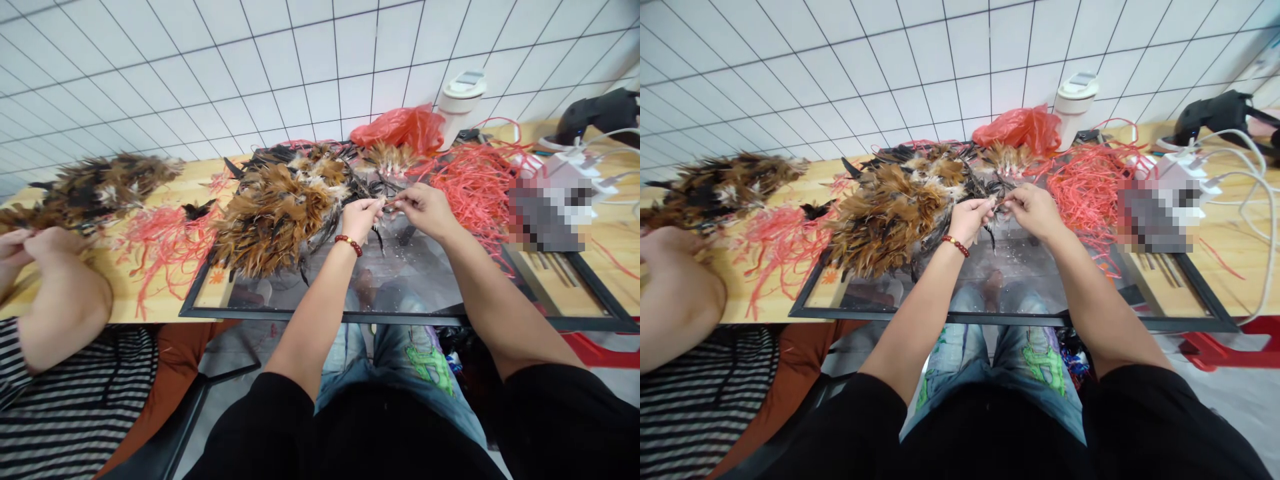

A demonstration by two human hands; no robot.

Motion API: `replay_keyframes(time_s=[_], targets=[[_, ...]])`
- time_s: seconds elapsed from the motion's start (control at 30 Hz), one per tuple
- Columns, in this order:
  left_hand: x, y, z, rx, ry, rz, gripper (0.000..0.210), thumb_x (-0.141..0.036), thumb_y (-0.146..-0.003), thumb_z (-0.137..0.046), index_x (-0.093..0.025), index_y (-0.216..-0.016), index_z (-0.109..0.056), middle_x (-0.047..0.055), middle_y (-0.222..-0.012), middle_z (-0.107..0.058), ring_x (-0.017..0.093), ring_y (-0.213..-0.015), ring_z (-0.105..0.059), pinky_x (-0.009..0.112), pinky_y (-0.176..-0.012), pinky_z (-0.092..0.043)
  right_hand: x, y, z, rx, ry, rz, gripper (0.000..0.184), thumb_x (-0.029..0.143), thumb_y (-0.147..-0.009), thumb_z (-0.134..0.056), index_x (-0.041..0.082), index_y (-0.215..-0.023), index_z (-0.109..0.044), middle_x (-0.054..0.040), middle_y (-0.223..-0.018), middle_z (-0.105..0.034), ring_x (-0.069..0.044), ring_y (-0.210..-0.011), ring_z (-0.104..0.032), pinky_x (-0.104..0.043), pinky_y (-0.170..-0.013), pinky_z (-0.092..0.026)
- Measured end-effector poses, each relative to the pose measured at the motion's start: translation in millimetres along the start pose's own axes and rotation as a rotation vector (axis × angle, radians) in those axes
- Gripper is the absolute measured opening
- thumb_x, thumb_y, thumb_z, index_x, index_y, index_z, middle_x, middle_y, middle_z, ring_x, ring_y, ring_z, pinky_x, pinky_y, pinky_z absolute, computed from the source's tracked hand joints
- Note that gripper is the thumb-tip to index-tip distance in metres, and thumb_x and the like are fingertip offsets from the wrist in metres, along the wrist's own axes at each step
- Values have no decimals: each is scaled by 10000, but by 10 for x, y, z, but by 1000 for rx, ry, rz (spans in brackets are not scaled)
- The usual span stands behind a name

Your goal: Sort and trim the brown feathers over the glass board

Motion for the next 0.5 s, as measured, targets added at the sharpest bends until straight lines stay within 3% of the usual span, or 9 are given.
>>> replay_keyframes(time_s=[0.13, 0.27, 0.5], targets=[[-38, 4, 6, -5, -147, -58, 146, -246, -835, -696, -159, -728, -742, -27, -570, -622, 64, -502, -460, 217, -562, -381, 109, 11, 62, -34, 65, 66, 217, 272, -894, -560, 216, -914, -769, -81, -849, -659, -219, -801, -603, -344, -716, -441], [-75, 42, -112, 116, -338, -143, 173, -202, -827, -658, -159, -675, -729, -12, -591, -640, 98, -570, -530, 234, -642, -428, 228, 35, 47, 0, 134, 159, 253, 284, -933, -523, 247, -984, -769, -81, -924, -656, -227, -857, -602, -363, -757, -438], [-183, 137, -236, 279, -366, -253, 208, -244, -831, -639, -168, -651, -711, 1, -625, -658, 103, -604, -534, 236, -666, -417, 106, -15, 98, -8, -119, 75, 206, 278, -890, -589, 252, -911, -793, -59, -856, -620, -211, -826, -592, -368, -781, -476]])
Point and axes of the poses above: each hand's wrist, its own y-axis away from the middle knuckle, its own z-axis out of the back of the hand, x = y × z, the point moved 8 cm from there along -y, towards the middle knuckle
